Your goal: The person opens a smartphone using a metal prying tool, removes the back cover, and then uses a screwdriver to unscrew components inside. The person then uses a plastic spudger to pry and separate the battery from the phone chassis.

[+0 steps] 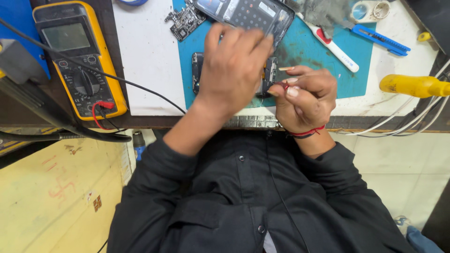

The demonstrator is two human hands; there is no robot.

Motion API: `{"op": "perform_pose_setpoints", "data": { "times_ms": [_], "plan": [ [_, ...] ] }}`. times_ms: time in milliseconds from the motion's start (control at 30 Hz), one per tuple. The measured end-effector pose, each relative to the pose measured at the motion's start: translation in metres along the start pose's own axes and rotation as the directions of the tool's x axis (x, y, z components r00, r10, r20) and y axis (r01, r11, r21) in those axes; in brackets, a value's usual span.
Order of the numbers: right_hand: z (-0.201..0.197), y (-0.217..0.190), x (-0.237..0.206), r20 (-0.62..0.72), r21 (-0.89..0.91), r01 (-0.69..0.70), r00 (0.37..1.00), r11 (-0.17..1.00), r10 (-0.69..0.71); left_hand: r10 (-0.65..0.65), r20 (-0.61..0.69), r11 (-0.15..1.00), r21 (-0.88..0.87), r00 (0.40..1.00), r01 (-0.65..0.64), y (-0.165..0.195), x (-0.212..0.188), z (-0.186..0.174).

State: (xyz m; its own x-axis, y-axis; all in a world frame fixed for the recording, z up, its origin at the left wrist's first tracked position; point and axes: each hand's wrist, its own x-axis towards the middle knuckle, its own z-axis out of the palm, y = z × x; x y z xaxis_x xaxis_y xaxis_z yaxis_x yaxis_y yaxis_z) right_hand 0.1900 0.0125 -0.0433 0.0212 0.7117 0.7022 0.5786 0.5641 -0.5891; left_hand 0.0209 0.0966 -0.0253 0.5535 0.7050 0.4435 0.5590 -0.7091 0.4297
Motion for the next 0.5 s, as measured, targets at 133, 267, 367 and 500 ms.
{"op": "perform_pose_setpoints", "data": {
  "times_ms": [133,267,367,500],
  "plan": [
    [0.0,-0.001,0.001,-0.005,0.01,-0.036,0.999,0.999,0.037,-0.008,0.02,0.987,0.16,1.0,0.005,0.0,0.023,0.003],
    [-0.003,-0.001,0.006,0.092,-0.089,0.028,0.996,0.996,-0.02,-0.025,0.026,0.999,-0.043,0.999,0.026,0.014,0.003,-0.013],
    [-0.003,-0.001,0.007,0.047,-0.041,0.105,0.994,0.994,-0.103,-0.082,0.08,0.993,-0.081,0.993,0.089,0.028,-0.025,-0.02],
    [-0.002,-0.004,0.004,0.027,-0.056,0.021,0.999,0.998,-0.019,-0.075,0.128,0.997,-0.025,0.989,0.079,0.027,-0.047,-0.017]
  ]
}}
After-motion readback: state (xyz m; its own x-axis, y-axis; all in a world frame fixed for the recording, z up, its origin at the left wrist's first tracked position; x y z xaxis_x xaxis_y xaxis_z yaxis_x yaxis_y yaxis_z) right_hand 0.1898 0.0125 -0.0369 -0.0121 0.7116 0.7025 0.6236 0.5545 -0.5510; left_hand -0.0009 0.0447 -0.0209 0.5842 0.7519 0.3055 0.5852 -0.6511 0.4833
